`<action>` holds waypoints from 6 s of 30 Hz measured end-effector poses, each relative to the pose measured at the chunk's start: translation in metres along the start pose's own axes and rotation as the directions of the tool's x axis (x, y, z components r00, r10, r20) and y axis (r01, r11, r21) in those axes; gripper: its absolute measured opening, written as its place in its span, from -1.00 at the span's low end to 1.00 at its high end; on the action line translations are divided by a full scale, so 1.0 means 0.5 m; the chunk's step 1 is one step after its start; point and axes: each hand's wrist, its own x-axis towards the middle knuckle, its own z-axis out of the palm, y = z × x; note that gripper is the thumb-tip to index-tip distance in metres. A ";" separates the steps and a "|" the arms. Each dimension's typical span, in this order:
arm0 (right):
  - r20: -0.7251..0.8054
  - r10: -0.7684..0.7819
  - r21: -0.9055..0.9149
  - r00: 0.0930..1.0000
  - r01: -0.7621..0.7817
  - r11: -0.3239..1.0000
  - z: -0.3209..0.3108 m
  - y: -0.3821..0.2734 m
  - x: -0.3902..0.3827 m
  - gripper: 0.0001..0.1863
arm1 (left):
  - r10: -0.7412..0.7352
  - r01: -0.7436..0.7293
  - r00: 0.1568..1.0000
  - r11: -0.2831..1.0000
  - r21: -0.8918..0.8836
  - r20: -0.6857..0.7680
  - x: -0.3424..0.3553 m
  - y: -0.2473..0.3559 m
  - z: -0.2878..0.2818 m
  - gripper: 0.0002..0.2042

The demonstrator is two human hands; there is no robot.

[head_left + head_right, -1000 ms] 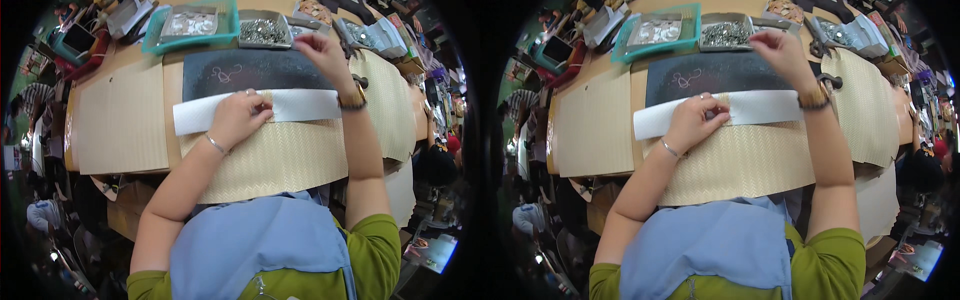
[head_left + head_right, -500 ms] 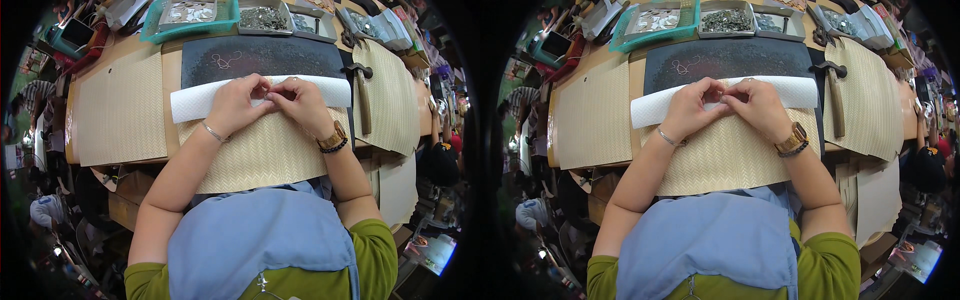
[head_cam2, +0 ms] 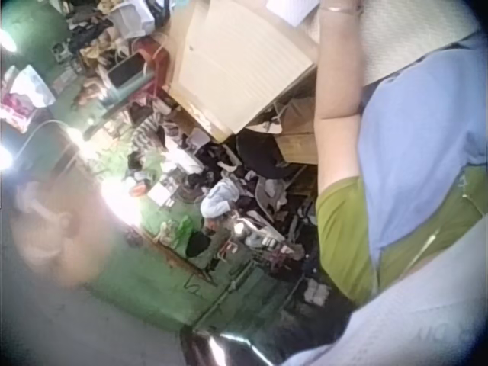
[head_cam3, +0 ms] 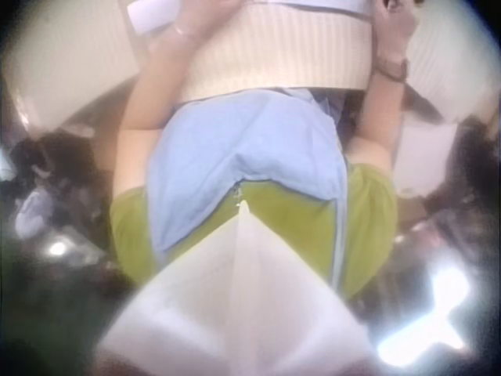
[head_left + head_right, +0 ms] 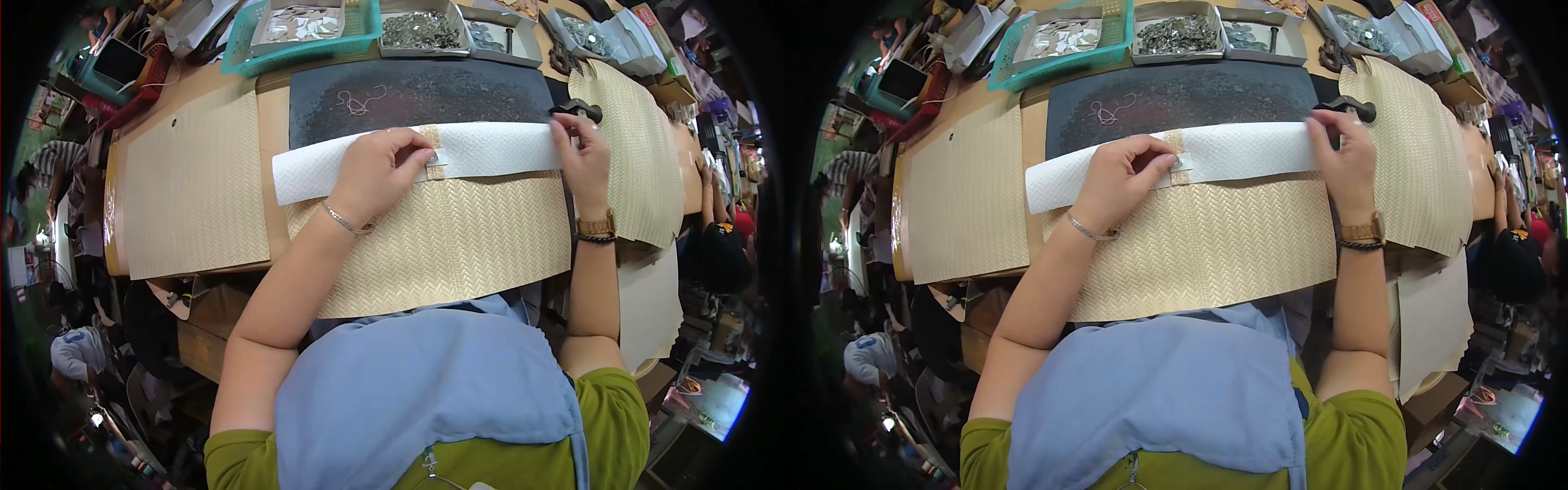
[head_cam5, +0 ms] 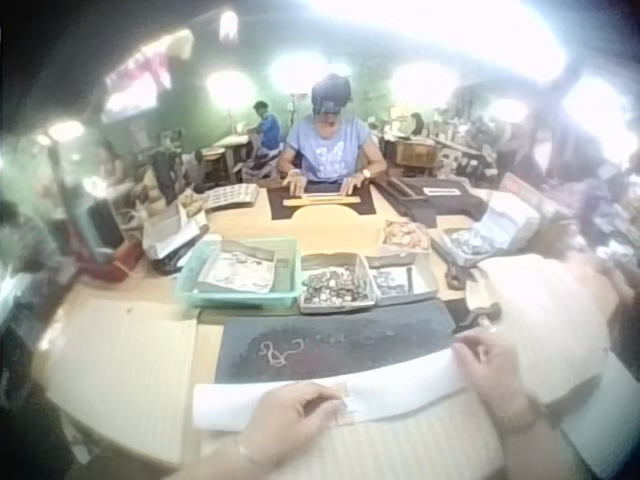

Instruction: The person hammers metal components onto leather sheets using a punch tool and a hammer. The person positions a metal punch over a mark on the leather, strikes it with the hammer, and repeats this for several marks across multiple leather pieces, occasionally reaching for new metal components from trays.

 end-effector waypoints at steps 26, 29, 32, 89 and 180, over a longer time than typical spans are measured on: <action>0.000 0.106 -0.512 0.994 -0.091 0.854 -0.074 0.126 -0.083 -0.50 | 0.041 -0.034 0.999 0.976 0.215 -0.026 -0.003 0.023 0.008 -0.82; 0.021 0.179 -0.539 0.984 -0.140 0.831 -0.080 0.132 -0.095 -0.47 | 0.149 -0.125 0.987 0.951 0.284 -0.065 -0.009 0.012 0.014 -0.81; 0.037 0.168 -0.547 0.985 -0.120 0.829 -0.115 0.171 -0.113 -0.46 | 0.245 -0.209 0.966 0.930 0.302 -0.087 -0.012 0.006 0.016 -0.81; 0.658 -0.045 -0.327 0.752 0.339 0.882 -0.054 -0.296 -0.078 -0.28 | 0.064 -0.039 0.995 0.957 0.288 -0.077 -0.022 0.013 -0.003 0.01; 0.206 0.316 0.111 0.926 -0.343 0.933 -0.018 -0.041 -0.078 -0.41 | -0.353 0.129 0.884 0.814 -0.566 -0.306 -0.136 0.045 -0.205 -0.45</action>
